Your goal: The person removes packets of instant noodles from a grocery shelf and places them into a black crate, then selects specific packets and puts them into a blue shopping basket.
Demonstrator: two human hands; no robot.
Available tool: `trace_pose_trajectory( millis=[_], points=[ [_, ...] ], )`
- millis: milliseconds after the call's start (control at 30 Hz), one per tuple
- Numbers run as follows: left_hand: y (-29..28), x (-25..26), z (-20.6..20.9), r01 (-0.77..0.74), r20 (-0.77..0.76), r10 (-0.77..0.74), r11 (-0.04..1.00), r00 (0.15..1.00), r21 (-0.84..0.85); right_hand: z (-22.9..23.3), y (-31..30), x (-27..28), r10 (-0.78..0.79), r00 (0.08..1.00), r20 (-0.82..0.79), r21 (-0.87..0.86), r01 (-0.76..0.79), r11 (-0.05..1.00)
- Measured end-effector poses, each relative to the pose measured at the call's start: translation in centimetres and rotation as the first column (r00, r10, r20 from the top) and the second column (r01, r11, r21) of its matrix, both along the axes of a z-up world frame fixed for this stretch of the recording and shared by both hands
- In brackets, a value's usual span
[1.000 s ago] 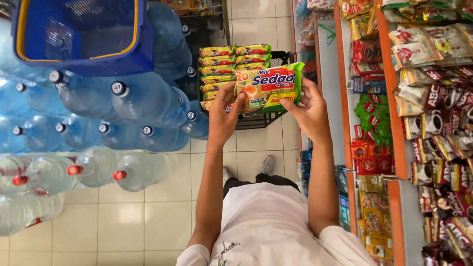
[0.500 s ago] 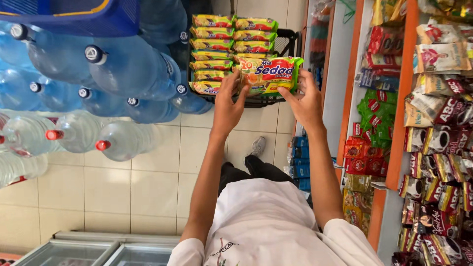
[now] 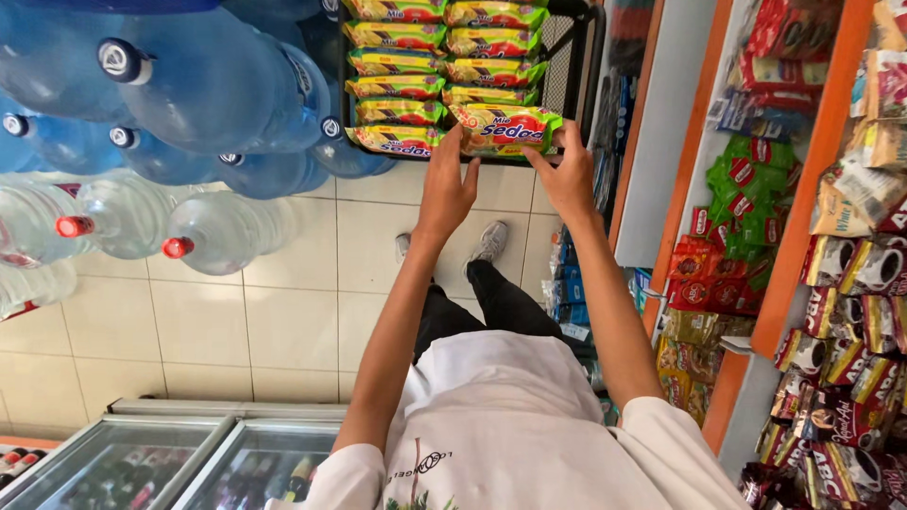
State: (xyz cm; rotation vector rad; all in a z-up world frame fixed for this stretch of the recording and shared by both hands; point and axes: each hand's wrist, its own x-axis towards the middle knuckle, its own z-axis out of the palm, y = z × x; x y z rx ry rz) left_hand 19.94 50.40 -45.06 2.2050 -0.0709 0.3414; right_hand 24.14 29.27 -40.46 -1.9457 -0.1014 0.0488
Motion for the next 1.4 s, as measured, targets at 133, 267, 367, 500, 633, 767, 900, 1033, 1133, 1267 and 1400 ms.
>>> trace_pose_trajectory(
  millis=[133, 267, 367, 500, 633, 767, 900, 1033, 1133, 1267, 1400],
  points=[
    [-0.4, 0.1, -2.2, 0.002, -0.003, -0.001, 0.999, 1.000, 0.052, -4.5, -0.4, 0.2, -0.005, 1.000, -0.027, -0.005, 0.005, 1.000],
    [-0.7, -0.3, -3.2, -0.002, -0.193, 0.030, 0.989, 0.981, 0.146, -5.8, 0.3, 0.2, -0.020, 0.999, -0.033, -0.021, 0.019, 1.000],
    [-0.6, -0.5, -1.7, 0.014, -0.229, 0.023, 0.987, 0.973, 0.157, -6.0, 0.9, 0.3, -0.018, 1.000, -0.002, -0.080, 0.018, 0.997],
    [-0.2, -0.4, -0.4, 0.054, -0.215, -0.016, 0.984, 0.976, 0.171, -7.1, 1.2, 0.9, 0.010, 0.997, 0.082, -0.228, 0.009, 0.974],
    [-0.5, -1.4, -1.0, 0.087, -0.223, -0.052, 0.985, 0.973, 0.148, -6.9, 1.7, 0.7, 0.007, 0.993, 0.122, -0.296, 0.030, 0.955],
    [-1.0, -2.3, -1.9, 0.093, -0.176, -0.036, 0.942, 0.984, 0.322, -7.8, 1.2, 0.2, -0.066, 0.987, 0.150, -0.358, 0.116, 0.926],
    [-0.9, -2.3, -4.7, 0.121, -0.152, -0.066, 0.911, 0.986, 0.393, -7.9, 0.9, -1.2, -0.060, 0.967, 0.248, -0.370, 0.152, 0.917],
    [-0.9, -1.7, -4.5, 0.149, -0.190, -0.065, 0.872, 0.980, 0.467, -7.8, 1.6, -1.6, 0.075, 0.978, 0.196, -0.421, 0.015, 0.907],
    [-1.0, -1.2, -3.3, 0.147, -0.188, -0.053, 0.836, 0.981, 0.529, -6.9, 1.9, -1.4, 0.172, 0.970, 0.173, -0.536, -0.053, 0.843],
    [-1.4, -1.2, -2.6, 0.103, -0.196, 0.021, 0.794, 0.980, 0.599, -6.9, 1.7, -1.5, 0.246, 0.968, 0.059, -0.570, -0.170, 0.804],
    [-2.0, -1.1, -2.4, 0.078, -0.210, 0.079, 0.757, 0.974, 0.649, -6.4, 1.8, -1.4, 0.303, 0.952, 0.038, -0.618, -0.216, 0.756]
  ],
)
